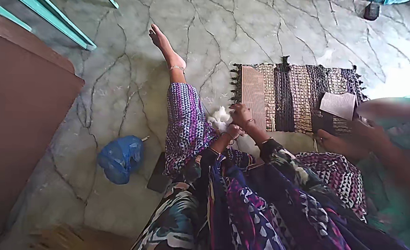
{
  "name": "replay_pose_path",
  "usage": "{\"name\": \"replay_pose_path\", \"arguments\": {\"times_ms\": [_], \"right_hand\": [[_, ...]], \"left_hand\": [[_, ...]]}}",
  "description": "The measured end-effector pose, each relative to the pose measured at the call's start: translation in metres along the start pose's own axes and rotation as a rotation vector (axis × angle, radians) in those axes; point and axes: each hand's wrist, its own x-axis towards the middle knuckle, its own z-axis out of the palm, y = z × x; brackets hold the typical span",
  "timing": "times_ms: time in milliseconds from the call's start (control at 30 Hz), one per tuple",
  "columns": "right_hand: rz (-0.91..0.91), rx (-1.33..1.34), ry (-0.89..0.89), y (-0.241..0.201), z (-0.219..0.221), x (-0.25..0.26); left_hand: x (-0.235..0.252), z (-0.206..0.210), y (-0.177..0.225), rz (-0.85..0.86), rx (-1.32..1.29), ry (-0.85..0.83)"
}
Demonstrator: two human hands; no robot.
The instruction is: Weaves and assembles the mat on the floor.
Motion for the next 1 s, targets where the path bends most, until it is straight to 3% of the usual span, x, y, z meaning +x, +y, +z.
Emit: {"name": "replay_pose_path", "arguments": {"times_ms": [100, 200, 267, 333, 433, 667, 800, 1000], "right_hand": [[0.028, 0.139, 0.173, 0.040, -0.026, -0.013], [0.212, 0.304, 0.125, 0.076, -0.044, -0.035], [0.310, 0.403, 0.010, 0.091, -0.043, -0.048], [0.365, 0.506, -0.082, 0.093, -0.034, -0.057], [0.333, 0.551, -0.143, 0.089, -0.022, -0.063], [0.360, 0.608, -0.065, 0.099, -0.021, -0.061], [0.404, 0.703, -0.124, 0.102, -0.026, -0.063], [0.348, 0.701, -0.066, 0.102, -0.015, -0.057]], "left_hand": [[0.033, 0.004, -0.019, 0.081, -0.101, 0.037], [0.036, 0.021, 0.009, -0.064, -0.218, 0.160], [0.068, 0.023, -0.023, 0.058, -0.272, 0.141], [0.085, 0.022, -0.044, 0.133, -0.315, 0.081], [0.080, 0.024, -0.044, 0.078, -0.288, 0.082], [0.081, 0.025, -0.049, 0.099, -0.286, 0.119], [0.089, 0.026, -0.050, 0.133, -0.250, 0.114], [0.093, 0.024, -0.053, 0.145, -0.170, 0.037]]}}
